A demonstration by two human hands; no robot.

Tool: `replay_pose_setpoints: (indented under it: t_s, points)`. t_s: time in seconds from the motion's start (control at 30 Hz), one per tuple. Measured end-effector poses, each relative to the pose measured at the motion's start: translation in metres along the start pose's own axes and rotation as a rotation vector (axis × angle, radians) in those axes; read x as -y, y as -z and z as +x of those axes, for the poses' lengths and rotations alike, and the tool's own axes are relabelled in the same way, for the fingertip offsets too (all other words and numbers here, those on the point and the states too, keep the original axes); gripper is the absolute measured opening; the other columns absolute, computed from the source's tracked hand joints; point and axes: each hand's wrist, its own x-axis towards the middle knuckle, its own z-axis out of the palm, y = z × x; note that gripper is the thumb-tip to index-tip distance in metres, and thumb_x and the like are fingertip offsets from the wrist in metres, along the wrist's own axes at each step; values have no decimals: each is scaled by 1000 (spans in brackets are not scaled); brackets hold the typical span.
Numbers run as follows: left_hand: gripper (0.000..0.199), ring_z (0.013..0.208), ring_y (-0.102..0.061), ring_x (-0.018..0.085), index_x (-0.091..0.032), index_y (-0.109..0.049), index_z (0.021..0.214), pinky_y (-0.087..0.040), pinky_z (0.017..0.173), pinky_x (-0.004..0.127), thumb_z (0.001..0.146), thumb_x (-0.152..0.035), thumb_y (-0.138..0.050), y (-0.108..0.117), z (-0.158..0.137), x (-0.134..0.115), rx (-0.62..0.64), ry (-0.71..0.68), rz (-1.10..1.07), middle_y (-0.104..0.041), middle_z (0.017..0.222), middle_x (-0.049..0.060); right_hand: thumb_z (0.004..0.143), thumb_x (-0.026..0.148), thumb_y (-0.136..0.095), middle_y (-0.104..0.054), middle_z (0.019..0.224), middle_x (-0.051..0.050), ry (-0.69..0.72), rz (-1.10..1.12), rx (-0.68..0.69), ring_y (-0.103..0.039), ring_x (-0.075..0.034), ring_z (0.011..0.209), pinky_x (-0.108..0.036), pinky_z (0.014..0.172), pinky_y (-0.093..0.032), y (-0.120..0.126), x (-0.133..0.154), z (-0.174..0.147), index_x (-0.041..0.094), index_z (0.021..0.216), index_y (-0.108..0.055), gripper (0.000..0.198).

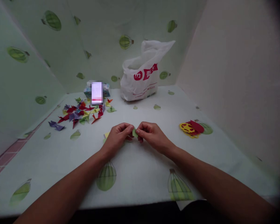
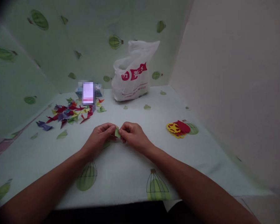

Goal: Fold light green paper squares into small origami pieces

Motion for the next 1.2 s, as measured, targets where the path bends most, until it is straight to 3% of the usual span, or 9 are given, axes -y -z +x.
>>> replay_pose_setpoints:
  t_s: [0.1,0.33,0.5,0.67,0.8,1.03,1.2]
  points:
    - [25,72,-60,12,-16,-66,84,-47,72,27,76,-39,-75,-1,0,-1,3,7,-15,-64,83,1,83,33,-61,-58,60,2,14,11,-32,-54,-12,56,-27,59,-42,-1,-1,1,18,68,-54,22]
    - [18,66,-55,11,-16,-65,79,-43,66,25,78,-34,-70,-1,0,-2,-18,-45,125,-61,73,-1,84,34,-61,-58,68,1,14,-18,-13,-54,-12,59,-27,59,-44,-1,-1,1,18,73,-56,20]
    - [11,64,-53,12,-16,-68,76,-39,63,25,79,-26,-64,-2,-1,-3,100,-76,338,-65,70,-1,81,35,-67,-57,68,1,51,-74,-19,-53,-12,62,-26,58,-42,2,-1,3,18,71,-56,22]
    - [19,67,-54,12,-17,-70,82,-41,66,25,84,-35,-63,-1,-2,-2,201,-65,267,-68,76,1,82,33,-65,-56,64,2,50,-42,-45,-53,-11,57,-26,56,-41,4,1,1,18,69,-56,21]
    - [20,67,-53,12,-16,-66,78,-42,67,26,85,-35,-63,0,-3,-3,207,-82,238,-68,77,2,83,34,-64,-56,63,3,56,11,-80,-54,-11,56,-25,56,-42,2,2,-1,18,71,-55,22]
    - [19,66,-53,12,-16,-65,75,-40,64,26,84,-33,-63,1,-1,0,169,-84,272,-65,72,2,82,39,-66,-57,62,3,29,37,51,-54,-10,55,-25,55,-43,4,2,2,18,71,-54,26]
    - [25,66,-55,12,-16,-64,76,-43,65,26,84,-40,-65,1,-3,-3,186,-86,196,-64,70,1,86,35,-61,-57,58,3,85,-60,-79,-55,-11,52,-25,54,-43,3,5,-3,19,70,-54,24]
